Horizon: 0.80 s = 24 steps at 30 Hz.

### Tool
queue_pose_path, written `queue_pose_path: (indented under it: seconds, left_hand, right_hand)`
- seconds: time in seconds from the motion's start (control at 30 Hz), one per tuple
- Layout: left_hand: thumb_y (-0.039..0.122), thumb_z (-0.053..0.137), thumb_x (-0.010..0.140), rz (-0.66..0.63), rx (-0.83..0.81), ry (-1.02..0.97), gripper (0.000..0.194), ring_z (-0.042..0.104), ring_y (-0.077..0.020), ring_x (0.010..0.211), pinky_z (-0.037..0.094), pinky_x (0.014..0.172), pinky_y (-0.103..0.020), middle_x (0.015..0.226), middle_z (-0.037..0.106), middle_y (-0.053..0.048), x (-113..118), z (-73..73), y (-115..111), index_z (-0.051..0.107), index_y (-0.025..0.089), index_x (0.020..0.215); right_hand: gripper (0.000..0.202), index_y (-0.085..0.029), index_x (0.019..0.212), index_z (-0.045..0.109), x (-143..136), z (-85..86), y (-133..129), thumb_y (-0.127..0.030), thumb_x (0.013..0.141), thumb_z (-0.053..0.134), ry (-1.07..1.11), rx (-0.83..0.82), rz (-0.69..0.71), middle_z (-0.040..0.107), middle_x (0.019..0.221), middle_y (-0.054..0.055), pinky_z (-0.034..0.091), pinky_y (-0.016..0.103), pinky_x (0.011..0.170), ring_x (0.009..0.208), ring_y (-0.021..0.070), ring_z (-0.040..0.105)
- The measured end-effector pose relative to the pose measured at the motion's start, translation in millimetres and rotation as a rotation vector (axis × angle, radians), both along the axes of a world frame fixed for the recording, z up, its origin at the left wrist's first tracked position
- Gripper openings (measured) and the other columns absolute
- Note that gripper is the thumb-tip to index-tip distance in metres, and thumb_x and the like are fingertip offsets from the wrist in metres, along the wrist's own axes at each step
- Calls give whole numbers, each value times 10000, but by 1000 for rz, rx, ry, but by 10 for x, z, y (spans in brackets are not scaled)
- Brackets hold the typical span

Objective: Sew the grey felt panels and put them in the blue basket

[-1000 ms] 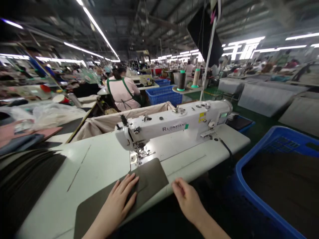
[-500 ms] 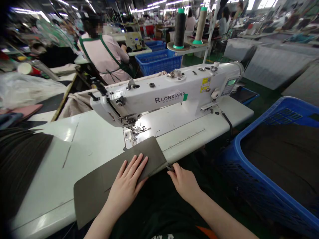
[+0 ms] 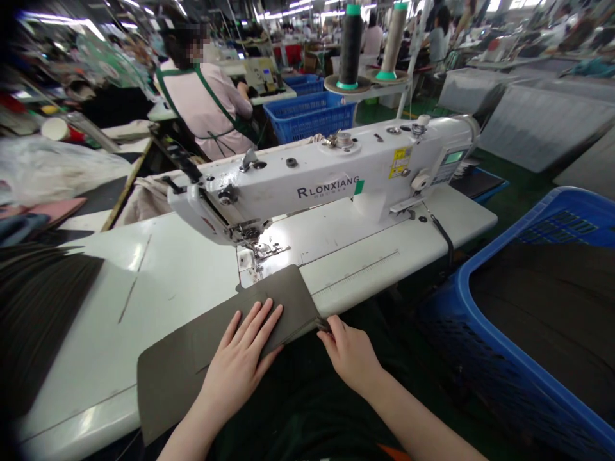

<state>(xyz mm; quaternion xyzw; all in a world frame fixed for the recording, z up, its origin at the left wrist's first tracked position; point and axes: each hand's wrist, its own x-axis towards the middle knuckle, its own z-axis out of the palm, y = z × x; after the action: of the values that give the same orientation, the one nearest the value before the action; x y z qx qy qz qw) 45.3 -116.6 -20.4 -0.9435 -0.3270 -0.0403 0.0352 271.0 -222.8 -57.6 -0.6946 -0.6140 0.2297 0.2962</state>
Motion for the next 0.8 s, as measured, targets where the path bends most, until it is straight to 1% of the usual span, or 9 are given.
queue_pose_path:
  seconds: [0.17, 0.3, 0.43, 0.53, 0.63, 0.7, 0.73, 0.77, 0.8]
  left_hand:
    - [374, 458, 968, 1, 4, 9, 647, 161, -281, 1441, 132, 1192, -520, 1570, 162, -36, -1, -7, 3, 157, 242, 1524]
    - [380, 468, 961, -4, 6, -16, 644, 182, -291, 1435, 146, 1189, -525, 1563, 191, -42, -9, -4, 4, 180, 244, 1520]
    - [380, 466, 960, -5, 3, -25, 639, 191, -289, 1433, 148, 1190, -522, 1561, 200, -41, 2, 6, -2, 186, 248, 1519]
    - [378, 459, 962, 1, 12, -19, 636, 199, -288, 1431, 154, 1188, -523, 1560, 202, -42, 18, 1, 8, 183, 249, 1520]
    - [384, 445, 961, 1, 31, -4, 645, 199, -285, 1432, 163, 1182, -528, 1563, 185, -41, -25, -35, 31, 157, 254, 1524]
    - [373, 429, 954, -13, 45, -27, 648, 232, -288, 1421, 213, 1165, -537, 1556, 206, -35, -90, -69, 39, 140, 273, 1525]
    - [365, 426, 945, -26, 42, -47, 652, 257, -291, 1412, 249, 1149, -541, 1548, 229, -26, -118, -90, 48, 133, 294, 1523]
    - [341, 417, 929, -52, 49, -90, 653, 304, -297, 1391, 306, 1114, -560, 1531, 275, -5, -130, -116, 69, 130, 341, 1515]
    - [330, 426, 907, -102, 33, -118, 659, 353, -297, 1366, 369, 1066, -564, 1506, 329, 32, -109, -145, 110, 140, 414, 1495]
  right_hand:
    - [154, -200, 1076, 503, 15, -7, 8, -308, 1003, 422, 27, 8, -5, 639, 828, 15, 396, 251, 608, 714, 169, 628]
    - [155, -198, 1002, 503, -4, 4, 49, -324, 1002, 412, -27, 1, -14, 624, 769, 10, 372, 252, 567, 653, 168, 612]
    - [148, -207, 948, 498, -29, 25, 73, -299, 1006, 398, -71, 4, 1, 611, 752, 3, 352, 260, 571, 650, 169, 606]
    - [198, -217, 885, 481, 5, 6, 71, -308, 1016, 364, 23, 23, -6, 564, 685, -17, 336, 261, 551, 589, 152, 560]
    - [219, -223, 913, 486, 99, -25, 57, -353, 1019, 345, 174, 60, -120, 517, 650, -31, 363, 253, 551, 563, 143, 524]
    - [193, -221, 949, 509, 166, 5, 21, -384, 993, 416, 195, 93, -202, 540, 696, -24, 402, 247, 585, 604, 143, 537]
    - [183, -222, 967, 523, 189, 47, -11, -399, 966, 475, 190, 112, -222, 566, 745, -16, 420, 240, 606, 637, 140, 552]
    - [210, -225, 998, 539, 201, 108, -49, -422, 927, 546, 182, 136, -217, 595, 819, -8, 438, 229, 627, 682, 137, 573]
    - [268, -233, 1037, 554, 203, 183, -88, -444, 883, 609, 164, 168, -192, 617, 912, 0, 453, 215, 651, 737, 134, 594]
